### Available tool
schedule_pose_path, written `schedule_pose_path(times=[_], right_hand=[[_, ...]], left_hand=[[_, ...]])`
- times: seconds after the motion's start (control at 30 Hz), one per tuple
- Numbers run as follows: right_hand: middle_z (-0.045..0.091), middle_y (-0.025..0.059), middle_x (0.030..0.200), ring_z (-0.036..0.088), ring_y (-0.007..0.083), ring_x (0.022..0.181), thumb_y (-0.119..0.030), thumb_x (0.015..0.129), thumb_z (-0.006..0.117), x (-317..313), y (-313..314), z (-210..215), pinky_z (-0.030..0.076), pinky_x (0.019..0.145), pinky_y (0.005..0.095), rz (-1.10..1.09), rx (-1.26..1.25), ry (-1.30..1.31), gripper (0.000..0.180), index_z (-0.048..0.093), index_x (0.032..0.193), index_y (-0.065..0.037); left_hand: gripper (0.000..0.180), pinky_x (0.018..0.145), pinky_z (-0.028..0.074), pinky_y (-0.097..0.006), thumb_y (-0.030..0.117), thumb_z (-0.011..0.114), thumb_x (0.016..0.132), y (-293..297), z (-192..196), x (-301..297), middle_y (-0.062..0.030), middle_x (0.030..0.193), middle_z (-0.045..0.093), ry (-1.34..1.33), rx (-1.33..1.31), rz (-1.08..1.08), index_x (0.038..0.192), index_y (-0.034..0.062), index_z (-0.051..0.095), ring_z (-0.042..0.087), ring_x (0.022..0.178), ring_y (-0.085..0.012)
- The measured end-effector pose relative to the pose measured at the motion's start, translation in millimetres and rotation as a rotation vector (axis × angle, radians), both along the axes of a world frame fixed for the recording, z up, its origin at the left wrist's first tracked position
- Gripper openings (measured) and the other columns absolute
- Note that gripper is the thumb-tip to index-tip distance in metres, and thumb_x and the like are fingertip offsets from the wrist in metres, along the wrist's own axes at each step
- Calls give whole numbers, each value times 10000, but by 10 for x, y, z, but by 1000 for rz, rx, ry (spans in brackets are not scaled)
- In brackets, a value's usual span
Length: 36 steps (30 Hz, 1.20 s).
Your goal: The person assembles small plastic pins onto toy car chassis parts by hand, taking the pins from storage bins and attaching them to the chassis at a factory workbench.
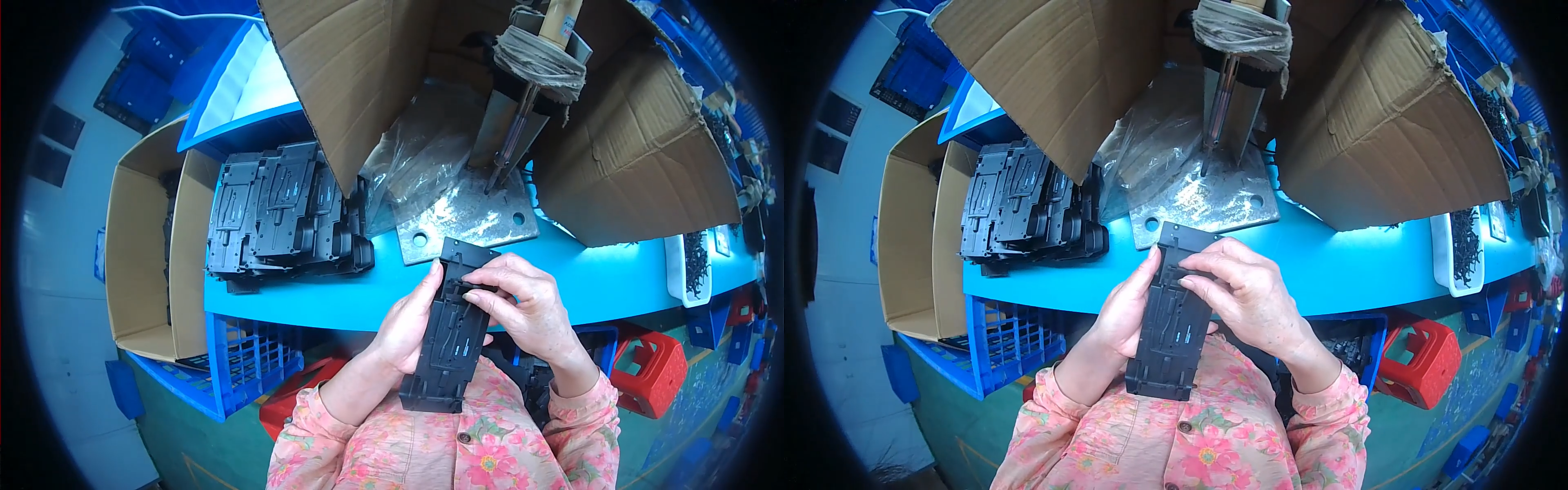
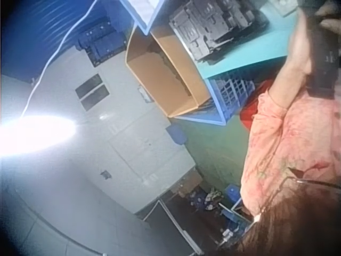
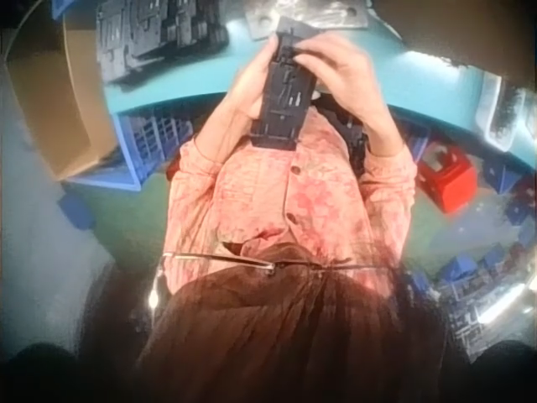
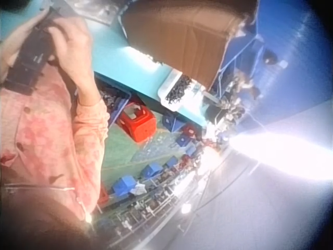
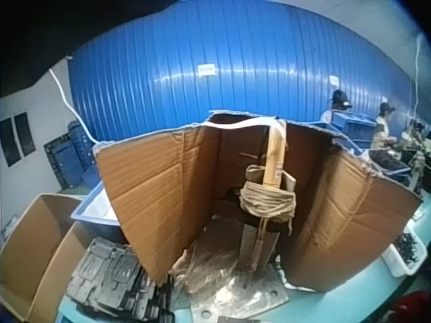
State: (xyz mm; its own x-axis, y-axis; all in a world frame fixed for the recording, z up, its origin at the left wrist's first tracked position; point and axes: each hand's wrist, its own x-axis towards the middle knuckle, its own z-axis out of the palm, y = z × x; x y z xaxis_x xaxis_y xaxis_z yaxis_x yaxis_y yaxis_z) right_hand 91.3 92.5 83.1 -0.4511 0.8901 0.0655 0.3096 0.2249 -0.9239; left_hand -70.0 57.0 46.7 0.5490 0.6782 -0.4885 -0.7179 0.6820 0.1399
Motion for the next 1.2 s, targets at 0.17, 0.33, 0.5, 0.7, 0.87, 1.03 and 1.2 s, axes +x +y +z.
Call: schedule_pose_path(times=[0.17,0.33,0.5,0.7,0.87,1.03,1.2], right_hand=[[574,88,826,581,172,702,-44,753,654,-19,-18,16,465,593,257,16,153,-37,161,628,904,7],[569,86,824,577,156,690,-46,757,653,-15,-24,10,462,574,247,-15,-20,-10,161,626,905,11],[567,88,822,576,154,686,-46,758,652,-4,-35,-30,461,566,241,-16,15,20,161,625,904,16],[566,91,822,578,158,695,-48,752,658,-20,-51,-20,462,568,242,-42,27,23,162,626,897,18],[573,61,800,532,81,587,-39,743,672,9,-18,-43,411,495,198,-29,-60,3,171,641,902,16],[564,89,847,602,156,687,-71,806,608,72,5,-39,516,526,247,84,-136,3,194,621,972,29],[537,98,939,599,161,726,-52,805,601,121,0,-108,519,534,241,118,-108,72,229,610,1024,12]], left_hand=[[562,620,567,-356,510,297,915,-13,5,10,-169,930,609,32,25,13,1154,32,469,646,735,-293],[564,606,568,-354,508,296,917,-19,4,-1,-171,908,611,46,2,7,1148,24,469,648,734,-283],[563,615,568,-354,507,291,918,-14,-1,15,-174,910,608,43,20,-3,1142,23,473,647,727,-280],[579,620,570,-357,522,282,913,-26,24,28,-175,907,605,59,14,10,1137,25,477,647,732,-282],[502,674,569,-354,439,403,907,-34,54,-8,-171,948,595,65,148,-59,1149,2,459,643,791,-255],[381,734,565,-410,10,510,838,-62,79,-19,-227,1034,551,196,251,-73,1187,-56,370,627,888,-295],[382,765,553,-421,-29,504,818,-64,59,-23,-215,1039,553,176,201,-87,1178,-64,381,620,902,-312]])
